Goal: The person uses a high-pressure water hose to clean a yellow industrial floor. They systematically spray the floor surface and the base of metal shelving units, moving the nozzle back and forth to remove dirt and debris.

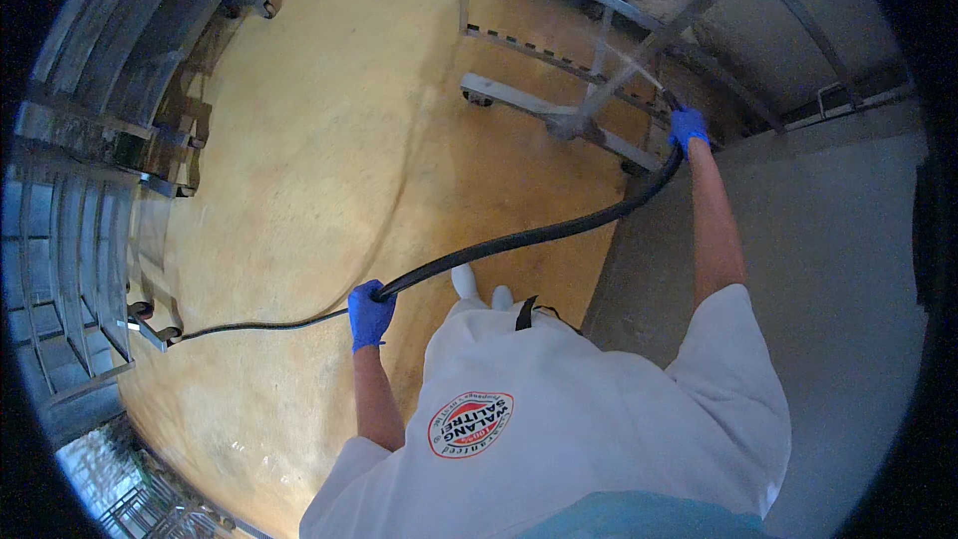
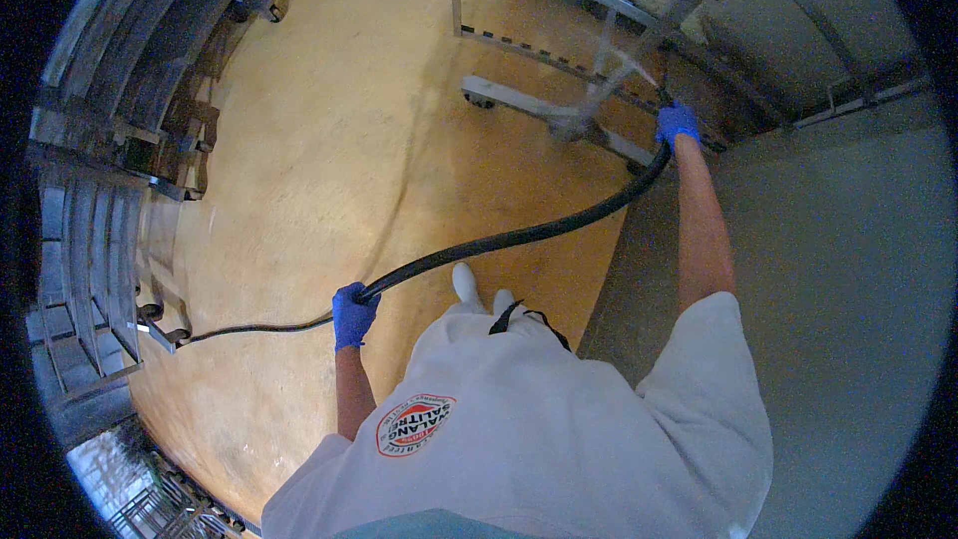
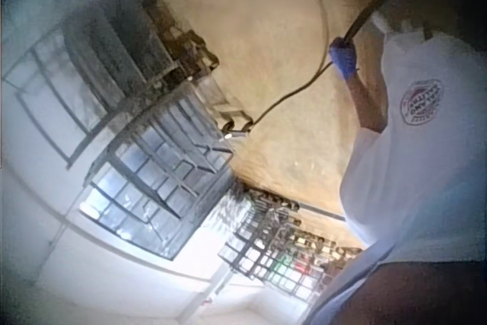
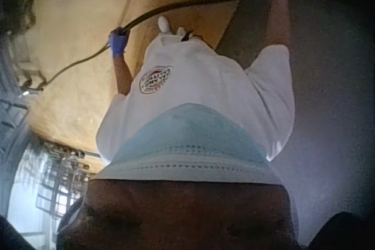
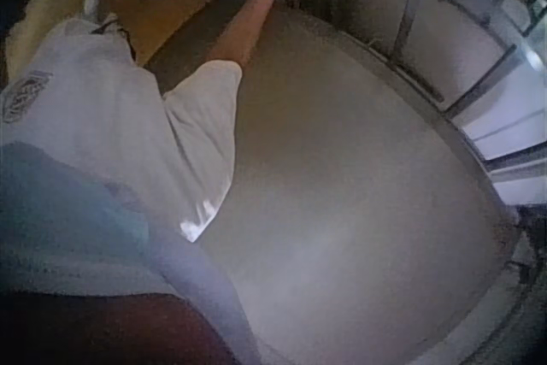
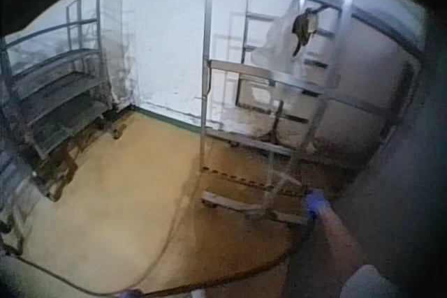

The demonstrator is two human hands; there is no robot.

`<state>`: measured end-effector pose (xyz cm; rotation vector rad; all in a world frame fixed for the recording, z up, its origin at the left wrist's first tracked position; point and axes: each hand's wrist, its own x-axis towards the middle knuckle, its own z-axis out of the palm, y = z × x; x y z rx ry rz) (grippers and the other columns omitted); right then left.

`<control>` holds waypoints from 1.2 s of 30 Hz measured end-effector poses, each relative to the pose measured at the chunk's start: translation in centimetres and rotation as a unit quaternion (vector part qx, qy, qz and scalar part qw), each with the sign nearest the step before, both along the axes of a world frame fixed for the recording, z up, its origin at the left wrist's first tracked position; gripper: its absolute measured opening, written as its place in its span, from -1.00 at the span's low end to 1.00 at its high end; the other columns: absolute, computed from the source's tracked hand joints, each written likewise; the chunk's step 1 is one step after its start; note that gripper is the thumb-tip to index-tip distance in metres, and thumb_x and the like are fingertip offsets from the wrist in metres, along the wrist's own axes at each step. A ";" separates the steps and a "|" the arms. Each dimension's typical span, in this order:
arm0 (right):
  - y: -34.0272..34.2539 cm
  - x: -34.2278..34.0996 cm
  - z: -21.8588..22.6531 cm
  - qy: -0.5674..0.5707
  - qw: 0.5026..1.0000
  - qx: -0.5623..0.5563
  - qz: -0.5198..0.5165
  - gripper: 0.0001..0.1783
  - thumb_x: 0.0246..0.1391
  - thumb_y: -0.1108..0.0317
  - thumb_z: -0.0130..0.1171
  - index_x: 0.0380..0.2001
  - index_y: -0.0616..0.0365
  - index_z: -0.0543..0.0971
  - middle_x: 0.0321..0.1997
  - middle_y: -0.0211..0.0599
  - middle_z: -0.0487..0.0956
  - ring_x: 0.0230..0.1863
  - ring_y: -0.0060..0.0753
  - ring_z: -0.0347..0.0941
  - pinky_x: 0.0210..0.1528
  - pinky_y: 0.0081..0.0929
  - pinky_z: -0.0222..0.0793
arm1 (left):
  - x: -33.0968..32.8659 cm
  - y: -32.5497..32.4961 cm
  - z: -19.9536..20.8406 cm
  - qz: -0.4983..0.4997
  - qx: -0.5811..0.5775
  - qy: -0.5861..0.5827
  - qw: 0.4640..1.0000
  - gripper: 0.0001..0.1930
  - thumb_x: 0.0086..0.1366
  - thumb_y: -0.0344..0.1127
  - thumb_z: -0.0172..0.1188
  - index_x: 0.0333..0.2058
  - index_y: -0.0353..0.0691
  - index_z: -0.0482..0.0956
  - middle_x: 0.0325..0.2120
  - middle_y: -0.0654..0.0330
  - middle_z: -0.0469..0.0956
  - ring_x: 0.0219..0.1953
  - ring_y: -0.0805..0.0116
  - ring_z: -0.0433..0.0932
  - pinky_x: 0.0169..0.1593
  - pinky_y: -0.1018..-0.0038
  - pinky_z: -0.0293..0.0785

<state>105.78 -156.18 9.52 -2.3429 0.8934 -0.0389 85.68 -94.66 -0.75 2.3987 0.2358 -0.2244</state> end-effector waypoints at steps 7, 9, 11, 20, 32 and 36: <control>1.3 1.2 -2.4 -0.080 0.993 0.085 -0.003 -0.71 0.03 0.33 -0.04 -0.18 0.17 0.49 -0.70 -0.31 0.39 -0.79 -0.43 0.30 -0.74 -0.43 0.20 | -0.2 1.4 -0.6 0.005 0.001 -0.018 1.000 -0.82 -0.08 -0.32 0.27 -0.67 -0.27 0.48 -0.72 -0.07 0.41 -0.69 0.04 0.37 -0.55 0.30 0.26; 2.4 1.8 -2.9 -0.091 0.989 0.116 0.002 -0.72 0.03 0.32 -0.05 -0.20 0.15 0.50 -0.72 -0.32 0.37 -0.80 -0.42 0.28 -0.74 -0.41 0.20 | -0.2 2.2 -0.5 0.012 -0.006 -0.002 1.000 -0.81 -0.08 -0.32 0.27 -0.68 -0.27 0.47 -0.73 -0.06 0.40 -0.70 0.05 0.35 -0.56 0.31 0.25; 3.8 2.5 -3.0 -0.097 0.986 0.135 0.003 -0.74 0.03 0.30 -0.08 -0.25 0.12 0.51 -0.75 -0.29 0.35 -0.81 -0.39 0.27 -0.74 -0.37 0.21 | -0.2 2.7 -0.1 0.014 0.004 -0.015 1.000 -0.80 -0.08 -0.32 0.27 -0.69 -0.27 0.46 -0.74 -0.06 0.39 -0.71 0.07 0.35 -0.57 0.32 0.25; 5.4 4.5 -3.0 -0.064 0.983 0.147 0.087 -0.72 0.05 0.29 -0.06 -0.20 0.14 0.49 -0.74 -0.29 0.37 -0.80 -0.42 0.28 -0.75 -0.41 0.18 | -1.1 2.4 0.5 0.029 0.005 -0.030 0.999 -0.82 -0.09 -0.34 0.26 -0.69 -0.27 0.46 -0.74 -0.05 0.40 -0.71 0.15 0.38 -0.58 0.34 0.26; -3.1 4.9 -6.8 -0.009 0.991 0.059 0.123 -0.74 0.05 0.25 -0.05 -0.27 0.12 0.53 -0.70 -0.17 0.43 -0.75 -0.36 0.37 -0.70 -0.37 0.27 | -2.5 -2.8 0.0 0.037 0.021 -0.020 0.999 -0.84 -0.10 -0.33 0.24 -0.68 -0.24 0.46 -0.71 -0.04 0.42 -0.64 0.01 0.42 -0.55 0.30 0.29; -2.0 4.5 -5.9 -0.027 0.977 0.200 0.071 -0.71 0.06 0.26 -0.04 -0.16 0.04 0.52 -0.71 -0.28 0.40 -0.78 -0.43 0.29 -0.73 -0.42 0.20 | -3.4 -4.1 0.2 0.022 0.030 -0.039 0.999 -0.86 -0.12 -0.34 0.24 -0.68 -0.21 0.47 -0.71 -0.02 0.43 -0.63 0.01 0.42 -0.54 0.31 0.30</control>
